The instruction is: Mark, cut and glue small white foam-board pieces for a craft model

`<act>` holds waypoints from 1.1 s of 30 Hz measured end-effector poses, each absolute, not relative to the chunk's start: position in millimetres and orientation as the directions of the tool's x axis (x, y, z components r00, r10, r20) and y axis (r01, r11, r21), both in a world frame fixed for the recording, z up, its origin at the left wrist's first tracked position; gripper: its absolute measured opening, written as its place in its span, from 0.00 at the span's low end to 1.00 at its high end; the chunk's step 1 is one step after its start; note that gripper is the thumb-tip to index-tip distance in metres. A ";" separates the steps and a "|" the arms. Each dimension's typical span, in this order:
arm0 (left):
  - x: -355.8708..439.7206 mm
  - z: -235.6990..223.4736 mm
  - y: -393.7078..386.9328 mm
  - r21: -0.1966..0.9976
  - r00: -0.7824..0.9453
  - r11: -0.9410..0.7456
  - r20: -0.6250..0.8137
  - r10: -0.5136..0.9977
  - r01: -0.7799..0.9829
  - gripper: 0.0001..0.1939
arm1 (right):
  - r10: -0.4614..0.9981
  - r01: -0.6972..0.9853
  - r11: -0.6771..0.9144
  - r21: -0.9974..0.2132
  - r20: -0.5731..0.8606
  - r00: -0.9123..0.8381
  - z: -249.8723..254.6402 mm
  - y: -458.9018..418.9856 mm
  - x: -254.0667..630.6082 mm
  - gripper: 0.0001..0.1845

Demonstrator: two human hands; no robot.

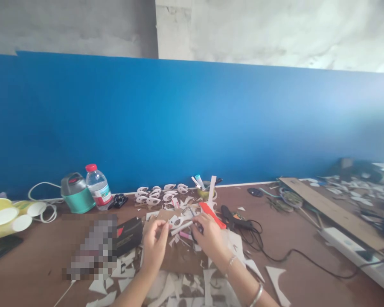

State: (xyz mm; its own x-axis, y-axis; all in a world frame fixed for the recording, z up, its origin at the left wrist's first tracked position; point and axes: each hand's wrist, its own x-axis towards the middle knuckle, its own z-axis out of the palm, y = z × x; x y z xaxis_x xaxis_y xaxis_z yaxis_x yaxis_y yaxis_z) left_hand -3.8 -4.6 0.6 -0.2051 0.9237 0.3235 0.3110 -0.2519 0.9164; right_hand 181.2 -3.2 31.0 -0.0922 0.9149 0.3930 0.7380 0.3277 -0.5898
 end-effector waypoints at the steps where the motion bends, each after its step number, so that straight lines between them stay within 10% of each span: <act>1: -4.1 -0.2 -4.0 0.920 -0.221 -0.248 0.321 0.921 0.304 0.13 | 0.912 0.754 0.347 -0.558 0.389 -0.131 33.0 -0.6 177.2 0.12; 11: -9.4 -16.4 4.4 0.890 -0.211 -0.273 0.365 0.907 0.366 0.13 | 0.935 0.824 0.351 -0.444 0.203 -0.289 30.6 41.2 147.5 0.12; 33: -6.9 -8.1 3.0 0.834 -0.144 -0.354 0.448 0.882 0.423 0.09 | 0.895 0.687 0.432 -0.585 0.372 -0.246 24.6 40.3 165.1 0.05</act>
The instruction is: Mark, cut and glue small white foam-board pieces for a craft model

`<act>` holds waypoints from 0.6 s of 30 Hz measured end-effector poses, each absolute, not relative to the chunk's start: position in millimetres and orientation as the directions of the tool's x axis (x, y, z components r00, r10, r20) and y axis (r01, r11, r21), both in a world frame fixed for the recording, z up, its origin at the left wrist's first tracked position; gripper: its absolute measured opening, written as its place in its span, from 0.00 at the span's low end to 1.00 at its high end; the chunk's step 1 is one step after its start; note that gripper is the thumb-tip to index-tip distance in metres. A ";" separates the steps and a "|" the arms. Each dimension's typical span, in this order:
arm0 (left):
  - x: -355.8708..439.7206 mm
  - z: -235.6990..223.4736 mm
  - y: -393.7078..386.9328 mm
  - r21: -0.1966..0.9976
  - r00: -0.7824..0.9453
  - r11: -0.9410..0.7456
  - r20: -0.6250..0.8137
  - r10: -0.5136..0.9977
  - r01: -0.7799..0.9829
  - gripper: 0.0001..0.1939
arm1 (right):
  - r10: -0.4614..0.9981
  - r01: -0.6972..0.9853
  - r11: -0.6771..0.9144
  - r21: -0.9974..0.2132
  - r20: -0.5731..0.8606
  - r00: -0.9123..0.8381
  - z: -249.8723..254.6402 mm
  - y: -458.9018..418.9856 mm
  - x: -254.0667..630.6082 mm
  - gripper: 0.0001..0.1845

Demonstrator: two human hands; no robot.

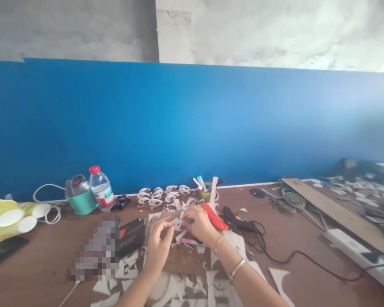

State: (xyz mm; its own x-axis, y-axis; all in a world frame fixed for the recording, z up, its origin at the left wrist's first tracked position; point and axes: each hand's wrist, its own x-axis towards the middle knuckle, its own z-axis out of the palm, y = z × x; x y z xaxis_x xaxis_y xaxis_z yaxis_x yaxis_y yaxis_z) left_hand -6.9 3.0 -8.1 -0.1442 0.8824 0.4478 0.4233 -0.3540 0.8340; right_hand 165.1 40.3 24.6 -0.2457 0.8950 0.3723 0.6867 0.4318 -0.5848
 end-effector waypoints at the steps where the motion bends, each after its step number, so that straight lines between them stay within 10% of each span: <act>1: -6.6 -6.6 2.5 0.830 -0.135 -0.359 0.451 0.882 0.427 0.09 | 0.895 0.697 0.431 -0.573 0.366 -0.253 24.9 40.1 166.0 0.05; 13: -6.7 -8.3 5.4 0.789 -0.043 -0.328 0.408 0.912 0.519 0.09 | 0.896 0.800 0.424 -0.424 0.323 -0.304 39.6 18.7 192.8 0.16; 18: -5.9 -7.6 4.2 0.790 -0.070 -0.339 0.431 0.899 0.511 0.10 | 0.981 0.983 -0.024 -0.180 0.183 0.057 44.5 14.5 247.2 0.21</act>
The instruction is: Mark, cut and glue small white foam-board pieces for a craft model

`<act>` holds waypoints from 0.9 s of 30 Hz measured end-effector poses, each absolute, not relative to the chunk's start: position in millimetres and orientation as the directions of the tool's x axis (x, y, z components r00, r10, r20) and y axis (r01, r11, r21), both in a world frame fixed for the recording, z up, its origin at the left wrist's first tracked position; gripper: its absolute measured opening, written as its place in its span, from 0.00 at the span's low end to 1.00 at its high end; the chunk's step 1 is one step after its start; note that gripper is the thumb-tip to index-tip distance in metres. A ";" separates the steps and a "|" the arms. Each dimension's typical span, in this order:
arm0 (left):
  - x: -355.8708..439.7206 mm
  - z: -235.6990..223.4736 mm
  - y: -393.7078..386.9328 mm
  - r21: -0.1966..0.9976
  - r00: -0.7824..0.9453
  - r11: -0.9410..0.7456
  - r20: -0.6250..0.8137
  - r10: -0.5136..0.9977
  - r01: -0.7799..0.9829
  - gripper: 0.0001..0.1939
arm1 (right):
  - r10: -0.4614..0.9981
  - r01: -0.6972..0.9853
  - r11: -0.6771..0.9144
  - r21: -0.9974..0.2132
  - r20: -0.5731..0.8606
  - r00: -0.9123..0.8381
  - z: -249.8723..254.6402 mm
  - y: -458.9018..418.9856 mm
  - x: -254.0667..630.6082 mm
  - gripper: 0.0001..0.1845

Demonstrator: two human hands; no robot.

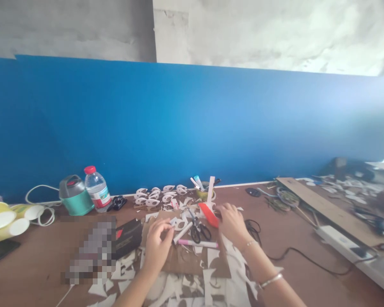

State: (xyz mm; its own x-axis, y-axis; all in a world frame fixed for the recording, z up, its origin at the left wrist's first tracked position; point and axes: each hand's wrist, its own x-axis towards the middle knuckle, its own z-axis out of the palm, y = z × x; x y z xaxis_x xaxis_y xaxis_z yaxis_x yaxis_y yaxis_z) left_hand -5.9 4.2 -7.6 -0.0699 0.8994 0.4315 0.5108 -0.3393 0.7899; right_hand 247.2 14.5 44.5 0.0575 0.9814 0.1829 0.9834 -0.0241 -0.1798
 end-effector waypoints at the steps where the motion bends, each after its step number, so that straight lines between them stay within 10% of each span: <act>1: -5.7 -7.5 4.2 0.786 -0.079 -0.349 0.447 0.891 0.509 0.10 | 0.983 0.987 -0.113 -0.110 0.133 0.127 42.6 13.3 257.9 0.20; 9: -5.0 -6.5 3.8 0.829 -0.135 -0.358 0.451 0.882 0.430 0.11 | 0.987 0.988 -0.147 -0.055 0.058 0.150 20.0 13.5 302.1 0.24; 18: -4.4 -1.8 2.0 0.844 -0.132 -0.374 0.451 0.883 0.384 0.11 | 0.951 0.548 0.165 -0.820 0.279 0.131 54.7 8.6 273.9 0.17; 27: -3.8 4.4 0.5 0.846 -0.056 -0.393 0.440 0.896 0.359 0.13 | 0.981 0.411 0.177 -0.894 0.194 0.001 37.0 -28.3 194.0 0.10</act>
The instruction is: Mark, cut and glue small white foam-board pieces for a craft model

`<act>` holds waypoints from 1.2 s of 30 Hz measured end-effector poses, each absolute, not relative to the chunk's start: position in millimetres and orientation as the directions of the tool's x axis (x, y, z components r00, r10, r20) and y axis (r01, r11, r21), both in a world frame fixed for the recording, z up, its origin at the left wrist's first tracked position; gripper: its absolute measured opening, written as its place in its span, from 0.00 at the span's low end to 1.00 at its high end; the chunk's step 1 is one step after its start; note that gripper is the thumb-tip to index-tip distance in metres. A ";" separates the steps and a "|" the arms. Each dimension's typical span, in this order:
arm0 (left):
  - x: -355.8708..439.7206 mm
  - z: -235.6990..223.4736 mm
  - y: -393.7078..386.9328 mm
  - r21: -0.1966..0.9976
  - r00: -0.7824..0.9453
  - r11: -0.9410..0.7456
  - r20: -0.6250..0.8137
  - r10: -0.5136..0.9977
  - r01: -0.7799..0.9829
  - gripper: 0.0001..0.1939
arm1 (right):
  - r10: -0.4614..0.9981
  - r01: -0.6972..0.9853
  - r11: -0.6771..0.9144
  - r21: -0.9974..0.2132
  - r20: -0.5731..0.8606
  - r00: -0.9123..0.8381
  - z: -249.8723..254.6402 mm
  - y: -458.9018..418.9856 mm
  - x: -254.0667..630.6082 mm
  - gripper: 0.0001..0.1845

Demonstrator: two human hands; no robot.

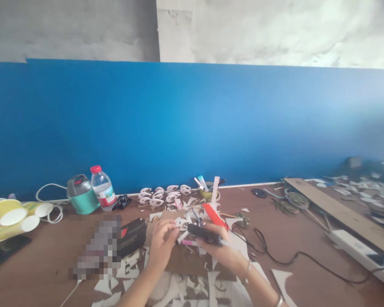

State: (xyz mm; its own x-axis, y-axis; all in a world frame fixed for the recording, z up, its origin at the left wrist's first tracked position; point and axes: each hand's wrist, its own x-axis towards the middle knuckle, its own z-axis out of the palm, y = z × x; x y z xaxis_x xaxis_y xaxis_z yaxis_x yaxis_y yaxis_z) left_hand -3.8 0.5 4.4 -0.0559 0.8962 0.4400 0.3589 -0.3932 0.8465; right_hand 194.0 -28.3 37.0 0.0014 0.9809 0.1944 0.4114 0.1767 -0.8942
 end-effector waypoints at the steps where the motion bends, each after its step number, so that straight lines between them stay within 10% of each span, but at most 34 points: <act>1: -3.5 5.3 0.0 0.848 -0.049 -0.395 0.438 0.897 0.353 0.13 | 0.989 0.392 0.135 -0.910 0.146 -0.004 37.3 -29.5 191.8 0.09; 36: -1.9 8.9 -3.0 0.846 -0.015 -0.425 0.453 0.891 0.321 0.12 | 0.997 0.350 -0.038 -0.936 -0.059 -0.049 51.7 -28.4 182.3 0.09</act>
